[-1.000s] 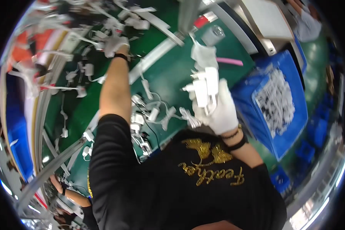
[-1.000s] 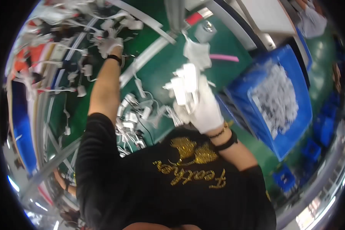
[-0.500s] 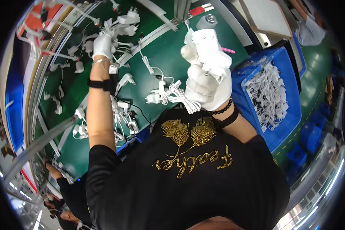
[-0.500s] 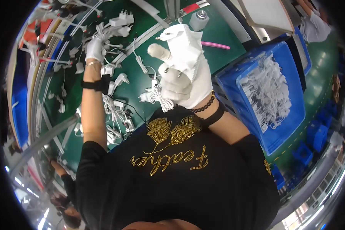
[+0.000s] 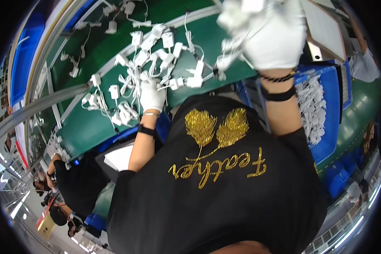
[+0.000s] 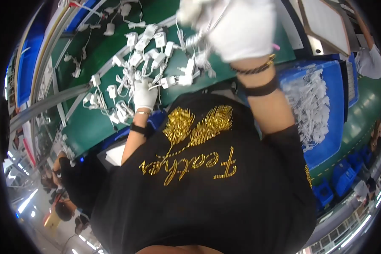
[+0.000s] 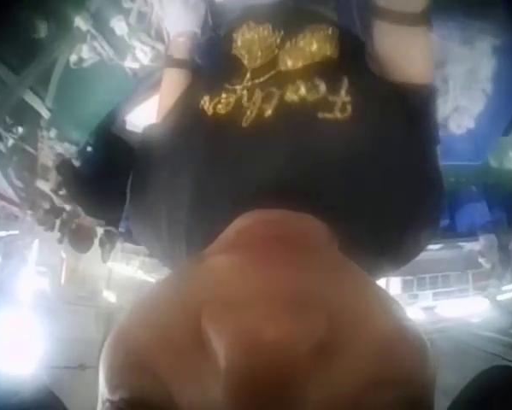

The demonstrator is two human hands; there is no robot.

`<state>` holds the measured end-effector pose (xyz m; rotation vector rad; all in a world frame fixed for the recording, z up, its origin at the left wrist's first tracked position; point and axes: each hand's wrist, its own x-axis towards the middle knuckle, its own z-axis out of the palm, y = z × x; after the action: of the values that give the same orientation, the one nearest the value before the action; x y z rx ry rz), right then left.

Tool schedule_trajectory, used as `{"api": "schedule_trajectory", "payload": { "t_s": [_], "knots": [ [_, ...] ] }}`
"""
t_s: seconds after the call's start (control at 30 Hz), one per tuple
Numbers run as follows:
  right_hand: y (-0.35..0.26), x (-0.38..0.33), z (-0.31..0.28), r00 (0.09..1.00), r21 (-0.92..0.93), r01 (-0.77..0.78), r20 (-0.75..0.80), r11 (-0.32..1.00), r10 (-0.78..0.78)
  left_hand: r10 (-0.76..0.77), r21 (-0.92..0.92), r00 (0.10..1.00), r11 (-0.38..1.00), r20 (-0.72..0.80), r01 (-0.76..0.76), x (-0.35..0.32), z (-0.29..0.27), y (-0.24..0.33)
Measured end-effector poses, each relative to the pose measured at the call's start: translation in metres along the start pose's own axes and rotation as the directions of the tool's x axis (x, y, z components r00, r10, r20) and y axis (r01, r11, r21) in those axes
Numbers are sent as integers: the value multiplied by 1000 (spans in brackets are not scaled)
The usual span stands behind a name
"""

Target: Pick up white electronic components from the assembly surface and place them into a collection bin.

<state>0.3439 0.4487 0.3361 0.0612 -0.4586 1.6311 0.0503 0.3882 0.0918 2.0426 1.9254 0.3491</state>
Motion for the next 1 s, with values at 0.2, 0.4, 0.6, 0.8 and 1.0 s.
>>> {"api": "schedule_trajectory", "payload": {
  "t_s": [0.2,0.4,0.6,0.8,1.0],
  "knots": [
    [-24,13,-7,969,-271,238,129,933,-210,-47,242,993,970,111,19,8,-35,38],
    [-25,-16,-13,949,-662,107,-153,742,-274,632,95,771,775,-82,-625,14,-48,133],
    [-101,-94,27,813,-964,266,221,6,-539,855,115,343,324,390,-939,43,47,129],
    [-172,-185,104,540,-940,339,230,-41,-810,839,-186,295,415,457,-891,83,54,161],
    [-207,-269,89,-1,-993,51,106,-106,-994,732,-467,673,634,106,-616,119,7,180]
  ]
}}
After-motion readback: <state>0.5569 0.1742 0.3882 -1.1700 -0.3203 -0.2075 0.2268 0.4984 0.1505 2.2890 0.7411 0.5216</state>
